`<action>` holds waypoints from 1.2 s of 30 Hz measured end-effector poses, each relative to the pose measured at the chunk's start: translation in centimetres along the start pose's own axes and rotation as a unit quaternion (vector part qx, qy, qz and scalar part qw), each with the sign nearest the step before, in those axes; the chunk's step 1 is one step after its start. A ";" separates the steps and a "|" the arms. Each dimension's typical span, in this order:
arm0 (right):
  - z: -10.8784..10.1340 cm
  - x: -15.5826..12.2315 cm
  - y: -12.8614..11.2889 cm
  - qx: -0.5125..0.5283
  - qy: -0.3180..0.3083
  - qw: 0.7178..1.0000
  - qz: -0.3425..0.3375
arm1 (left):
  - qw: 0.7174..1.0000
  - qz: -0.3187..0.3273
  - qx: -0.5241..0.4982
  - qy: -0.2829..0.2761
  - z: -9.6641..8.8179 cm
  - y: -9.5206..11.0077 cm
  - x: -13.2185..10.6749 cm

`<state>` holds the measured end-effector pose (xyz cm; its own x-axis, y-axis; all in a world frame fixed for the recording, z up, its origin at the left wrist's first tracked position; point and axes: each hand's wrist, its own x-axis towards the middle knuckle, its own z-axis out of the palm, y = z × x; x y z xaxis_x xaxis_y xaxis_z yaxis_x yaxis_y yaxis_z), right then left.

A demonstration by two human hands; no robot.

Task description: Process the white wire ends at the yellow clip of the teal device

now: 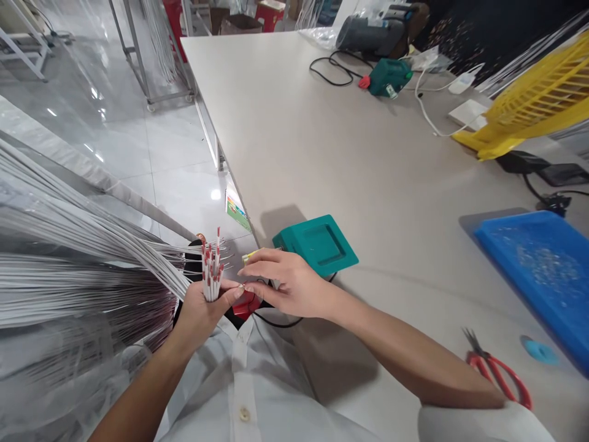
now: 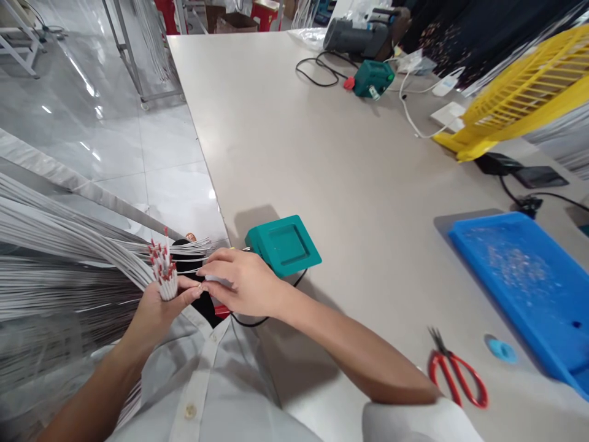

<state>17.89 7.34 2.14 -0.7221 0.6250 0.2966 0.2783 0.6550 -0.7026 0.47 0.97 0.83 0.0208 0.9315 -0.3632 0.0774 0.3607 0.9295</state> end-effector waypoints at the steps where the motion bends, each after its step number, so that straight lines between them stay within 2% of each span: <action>1: 0.0 0.1 0.0 -0.003 -0.015 1.000 -0.005 | 1.000 0.004 0.008 -0.002 0.0 -0.1 0.0; 7: -0.1 0.5 0.1 -0.022 -0.063 0.996 -0.060 | 0.999 0.023 0.014 -0.033 -0.4 0.0 0.1; 10: 0.1 0.6 0.1 -0.020 -0.047 0.996 -0.071 | 0.999 0.018 -0.005 -0.034 -0.5 0.3 0.0; 14: 0.5 0.3 0.0 0.039 -0.007 0.999 -0.015 | 1.000 0.026 -0.013 0.001 -0.5 0.1 -0.2; 19: 1.1 -0.6 -0.1 0.071 0.134 0.987 0.060 | 0.997 -0.005 -0.034 0.069 0.0 -0.3 -0.2; 29: 2.9 -0.9 -0.1 0.039 0.141 0.985 0.087 | 0.998 0.014 -0.038 0.053 0.2 -0.4 -0.4; 33: 3.2 -0.8 0.0 0.017 0.150 0.987 0.055 | 0.997 0.013 -0.035 0.069 0.3 -0.9 -0.2; 36: 3.4 -1.2 0.4 -0.085 0.158 0.984 -0.006 | 0.995 0.024 0.000 0.096 0.5 -1.3 0.0</action>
<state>16.70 5.43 -0.63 -0.5005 0.7005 0.5087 0.3920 0.7073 -0.5883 0.92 0.44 -0.38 -0.1656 0.9399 -0.2987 0.0801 0.3147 0.9458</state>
